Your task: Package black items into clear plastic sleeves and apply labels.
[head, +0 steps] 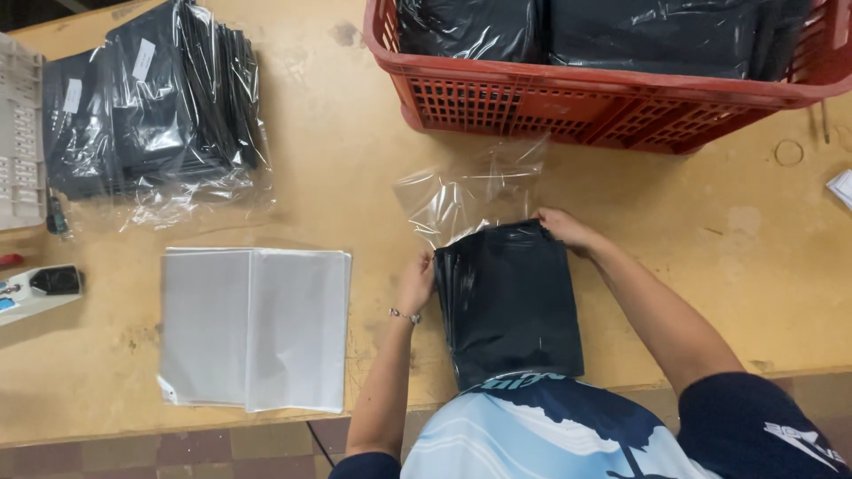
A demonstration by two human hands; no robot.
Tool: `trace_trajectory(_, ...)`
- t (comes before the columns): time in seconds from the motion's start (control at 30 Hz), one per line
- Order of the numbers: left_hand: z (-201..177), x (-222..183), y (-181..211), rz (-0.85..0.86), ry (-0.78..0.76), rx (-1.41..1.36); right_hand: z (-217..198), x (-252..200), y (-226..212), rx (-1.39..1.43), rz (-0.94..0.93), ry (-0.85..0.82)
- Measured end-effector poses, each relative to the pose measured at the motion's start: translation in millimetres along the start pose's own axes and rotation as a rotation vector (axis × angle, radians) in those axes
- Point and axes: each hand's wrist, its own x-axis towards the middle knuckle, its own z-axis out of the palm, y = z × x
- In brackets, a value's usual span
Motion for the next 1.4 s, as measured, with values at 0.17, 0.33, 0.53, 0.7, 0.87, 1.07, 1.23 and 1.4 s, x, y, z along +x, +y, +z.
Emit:
trace_trajectory(0.17,0,-26,16,0.157,0.281,0.128,10,-41,24,0.349,-0.099,0.199)
trace_trajectory(0.33,-3,-15,4,0.214,0.195,-0.312,11,-62,10,0.512,-0.095,0.343)
trace_trajectory(0.53,-45,-45,92,0.048,-0.098,0.039,-3,-89,-18,0.336,-0.081,0.045)
trace_trajectory(0.7,-35,-25,96,-0.066,-0.018,0.291,0,-81,-41,0.114,0.035,0.149)
trace_trajectory(0.87,-27,-9,91,-0.027,0.069,0.352,-1,-58,-31,0.047,0.066,0.277)
trace_trajectory(1.07,3,-8,61,0.234,0.356,0.793,6,-52,-17,-0.118,-0.067,0.437)
trace_trajectory(1.23,19,-21,12,0.674,0.667,0.932,36,-74,-17,-0.142,-0.338,0.672)
trace_trajectory(1.4,9,-6,-52,0.807,0.488,0.749,49,-72,-11,-0.142,-0.245,0.772)
